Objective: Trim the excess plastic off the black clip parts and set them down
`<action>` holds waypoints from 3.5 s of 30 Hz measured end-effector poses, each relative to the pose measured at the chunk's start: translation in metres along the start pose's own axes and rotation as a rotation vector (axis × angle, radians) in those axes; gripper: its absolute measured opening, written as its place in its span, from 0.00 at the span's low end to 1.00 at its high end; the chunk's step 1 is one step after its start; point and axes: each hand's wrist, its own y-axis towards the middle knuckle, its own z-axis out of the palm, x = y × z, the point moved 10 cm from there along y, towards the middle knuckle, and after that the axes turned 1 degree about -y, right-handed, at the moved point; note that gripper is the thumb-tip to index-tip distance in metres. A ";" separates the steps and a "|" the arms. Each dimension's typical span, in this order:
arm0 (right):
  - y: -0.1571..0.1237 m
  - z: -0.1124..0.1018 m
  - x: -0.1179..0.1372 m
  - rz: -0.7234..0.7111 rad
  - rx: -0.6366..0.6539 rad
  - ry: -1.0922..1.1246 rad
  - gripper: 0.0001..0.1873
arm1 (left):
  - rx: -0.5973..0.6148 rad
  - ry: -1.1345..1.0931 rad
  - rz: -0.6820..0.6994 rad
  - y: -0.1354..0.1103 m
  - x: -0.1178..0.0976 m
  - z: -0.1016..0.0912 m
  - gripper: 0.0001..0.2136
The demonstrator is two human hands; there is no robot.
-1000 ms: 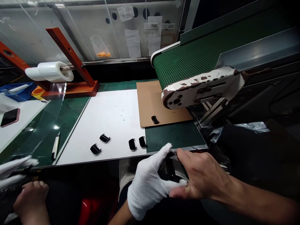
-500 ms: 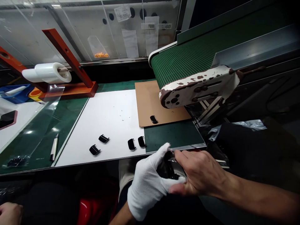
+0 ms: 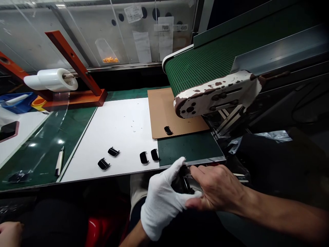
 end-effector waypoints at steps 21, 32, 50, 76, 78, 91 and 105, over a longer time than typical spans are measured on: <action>0.002 -0.020 -0.006 0.055 -0.105 0.050 0.40 | -0.058 0.038 0.110 0.006 -0.020 -0.007 0.34; -0.005 -0.009 0.000 0.031 -0.046 0.068 0.42 | 0.027 0.095 0.037 0.006 -0.016 0.000 0.34; -0.018 0.000 -0.026 0.237 -0.203 0.569 0.33 | -0.006 0.101 0.126 0.004 -0.012 0.001 0.36; -0.122 0.191 -0.002 1.336 -0.208 2.277 0.22 | 0.195 0.746 -0.212 0.140 0.146 -0.088 0.42; -0.120 0.192 -0.001 1.322 -0.182 2.289 0.22 | 0.216 0.729 -0.147 0.155 0.133 -0.063 0.45; -0.123 0.171 -0.024 1.267 -0.239 2.048 0.26 | 0.215 0.588 -0.090 0.192 0.135 0.017 0.28; -0.008 0.022 -0.041 0.264 0.092 0.571 0.21 | 0.006 -0.333 0.052 0.021 0.024 0.005 0.46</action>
